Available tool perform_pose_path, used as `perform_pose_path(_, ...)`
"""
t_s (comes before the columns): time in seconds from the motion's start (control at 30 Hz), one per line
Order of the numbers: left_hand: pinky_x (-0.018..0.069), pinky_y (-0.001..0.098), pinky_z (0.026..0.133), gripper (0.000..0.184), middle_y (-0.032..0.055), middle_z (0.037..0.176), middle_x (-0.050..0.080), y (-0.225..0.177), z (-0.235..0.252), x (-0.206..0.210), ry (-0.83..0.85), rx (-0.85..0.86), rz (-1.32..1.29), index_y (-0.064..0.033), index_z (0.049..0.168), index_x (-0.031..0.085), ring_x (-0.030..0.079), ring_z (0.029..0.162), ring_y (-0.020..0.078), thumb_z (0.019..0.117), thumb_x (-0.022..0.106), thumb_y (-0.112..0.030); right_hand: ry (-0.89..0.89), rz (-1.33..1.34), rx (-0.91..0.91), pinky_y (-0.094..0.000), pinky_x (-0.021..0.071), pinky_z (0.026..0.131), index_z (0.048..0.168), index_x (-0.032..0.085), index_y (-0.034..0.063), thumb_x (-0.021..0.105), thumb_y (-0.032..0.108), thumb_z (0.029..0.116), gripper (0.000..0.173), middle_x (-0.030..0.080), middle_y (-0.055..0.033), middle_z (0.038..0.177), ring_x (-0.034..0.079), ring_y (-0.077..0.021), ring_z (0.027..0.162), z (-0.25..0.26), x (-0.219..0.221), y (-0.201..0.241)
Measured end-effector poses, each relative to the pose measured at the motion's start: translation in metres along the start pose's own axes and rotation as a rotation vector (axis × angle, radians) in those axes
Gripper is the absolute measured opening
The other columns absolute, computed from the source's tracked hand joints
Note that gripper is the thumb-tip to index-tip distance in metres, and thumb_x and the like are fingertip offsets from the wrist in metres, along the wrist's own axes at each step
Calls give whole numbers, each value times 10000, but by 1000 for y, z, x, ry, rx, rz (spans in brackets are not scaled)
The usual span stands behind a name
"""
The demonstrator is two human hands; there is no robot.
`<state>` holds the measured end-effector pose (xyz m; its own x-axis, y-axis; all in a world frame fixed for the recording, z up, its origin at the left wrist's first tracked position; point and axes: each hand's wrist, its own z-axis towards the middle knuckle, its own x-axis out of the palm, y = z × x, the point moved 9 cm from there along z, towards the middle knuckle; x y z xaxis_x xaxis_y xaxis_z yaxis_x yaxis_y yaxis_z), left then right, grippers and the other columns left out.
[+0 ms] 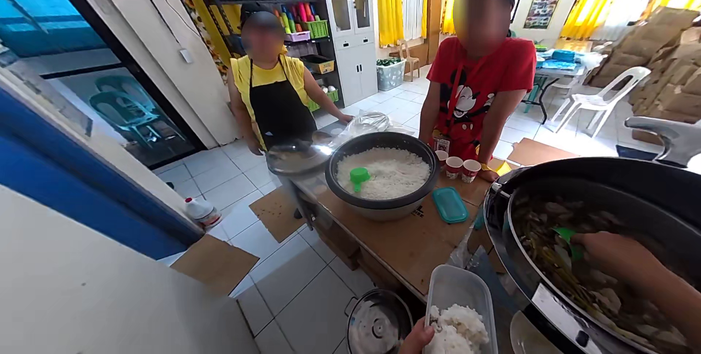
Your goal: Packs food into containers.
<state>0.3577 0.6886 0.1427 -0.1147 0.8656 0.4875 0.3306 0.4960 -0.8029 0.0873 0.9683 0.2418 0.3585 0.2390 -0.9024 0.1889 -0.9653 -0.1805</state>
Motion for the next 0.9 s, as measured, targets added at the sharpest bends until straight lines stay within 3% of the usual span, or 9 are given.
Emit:
perform_pose_path(0.13, 560, 290, 847, 483, 23, 1060, 639, -4, -4, 5, -32, -13, -32, -10, 1447, 296, 655, 932, 71, 1021, 309, -237, 1, 3, 0, -667, 478, 958, 1324, 657, 61, 576, 117, 1031, 309, 664, -285, 1253, 614, -500, 1201, -1, -3, 2)
perform_pose_path(0.33, 602, 331, 802, 566, 38, 1073, 684, 8, 4, 0, -23, -51, -59, -47, 1448, 295, 700, 944, 132, 965, 401, -323, 17, 7, -2, -668, 481, 950, 1291, 668, 45, 595, 116, 1017, 293, 662, -283, 1253, 614, -492, 1204, 1, -8, 7)
perform_pose_path(0.9, 592, 317, 798, 515, 32, 1074, 671, 0, 6, 5, -40, -39, -36, -42, 1434, 315, 688, 944, 118, 989, 362, -298, 34, -7, -14, -657, 481, 959, 1301, 672, 61, 579, 114, 1022, 299, 668, -270, 1252, 616, -477, 1209, 8, -12, 8)
